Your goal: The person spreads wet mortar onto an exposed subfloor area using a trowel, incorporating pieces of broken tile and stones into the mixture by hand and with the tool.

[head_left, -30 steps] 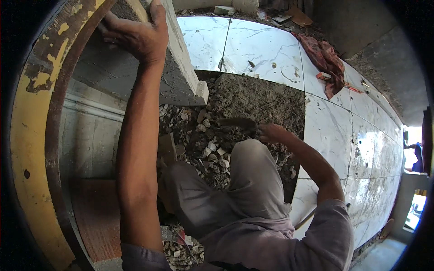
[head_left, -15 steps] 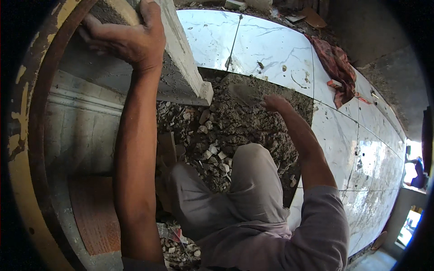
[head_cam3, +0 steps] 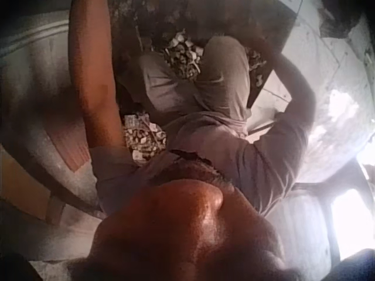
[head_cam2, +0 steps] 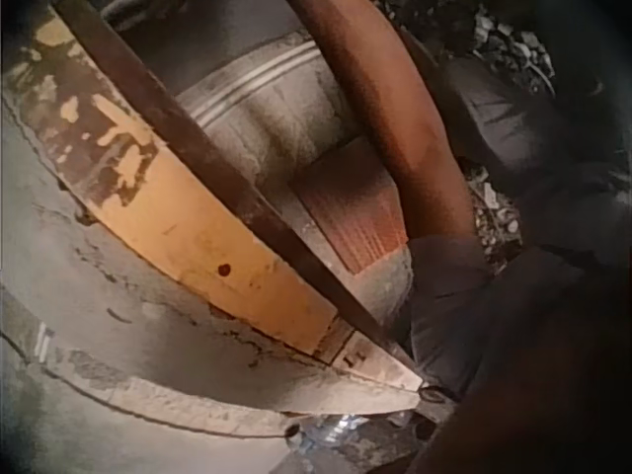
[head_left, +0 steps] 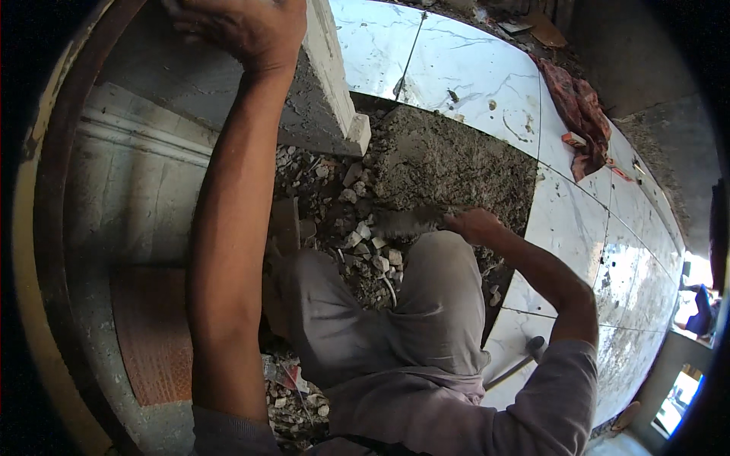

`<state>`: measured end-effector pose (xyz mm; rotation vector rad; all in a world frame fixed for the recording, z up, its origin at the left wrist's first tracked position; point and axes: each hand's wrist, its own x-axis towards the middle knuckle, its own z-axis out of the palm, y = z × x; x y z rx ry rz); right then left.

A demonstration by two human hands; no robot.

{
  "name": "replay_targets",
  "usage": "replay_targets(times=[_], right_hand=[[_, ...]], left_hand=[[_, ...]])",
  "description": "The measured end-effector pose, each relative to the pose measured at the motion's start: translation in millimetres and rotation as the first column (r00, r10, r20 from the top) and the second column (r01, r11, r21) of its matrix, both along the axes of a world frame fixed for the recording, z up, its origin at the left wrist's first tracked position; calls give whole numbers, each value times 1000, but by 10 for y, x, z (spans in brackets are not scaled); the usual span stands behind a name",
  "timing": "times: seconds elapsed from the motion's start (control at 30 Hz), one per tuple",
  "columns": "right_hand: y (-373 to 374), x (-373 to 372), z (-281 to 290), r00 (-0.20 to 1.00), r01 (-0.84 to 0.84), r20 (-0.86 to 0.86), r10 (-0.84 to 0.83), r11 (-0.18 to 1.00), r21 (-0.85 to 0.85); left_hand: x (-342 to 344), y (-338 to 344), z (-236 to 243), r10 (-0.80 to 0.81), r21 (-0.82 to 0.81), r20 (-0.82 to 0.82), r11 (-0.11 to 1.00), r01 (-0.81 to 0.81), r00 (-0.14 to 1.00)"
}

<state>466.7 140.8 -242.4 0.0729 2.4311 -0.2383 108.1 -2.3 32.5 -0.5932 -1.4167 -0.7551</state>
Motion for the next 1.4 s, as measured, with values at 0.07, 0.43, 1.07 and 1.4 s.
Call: replay_targets(times=[0.07,0.43,1.07,1.4], right_hand=[[7,-104,196,998,-70,3,70,997,18],[712,-742,-756,873,362,-369,-320,931,50],[155,1552,-58,700,679,-195,-687,725,-115],[-896,1637,108,78,984,93,-993,62,-166]], left_hand=[[-50,20,-20,-50,30,-35,998,51,998],[-48,-27,31,-27,36,-65,999,29,998],[-485,-47,-186,-178,-114,159,974,197,971],[612,-479,-342,-88,-112,739,961,251,667]])
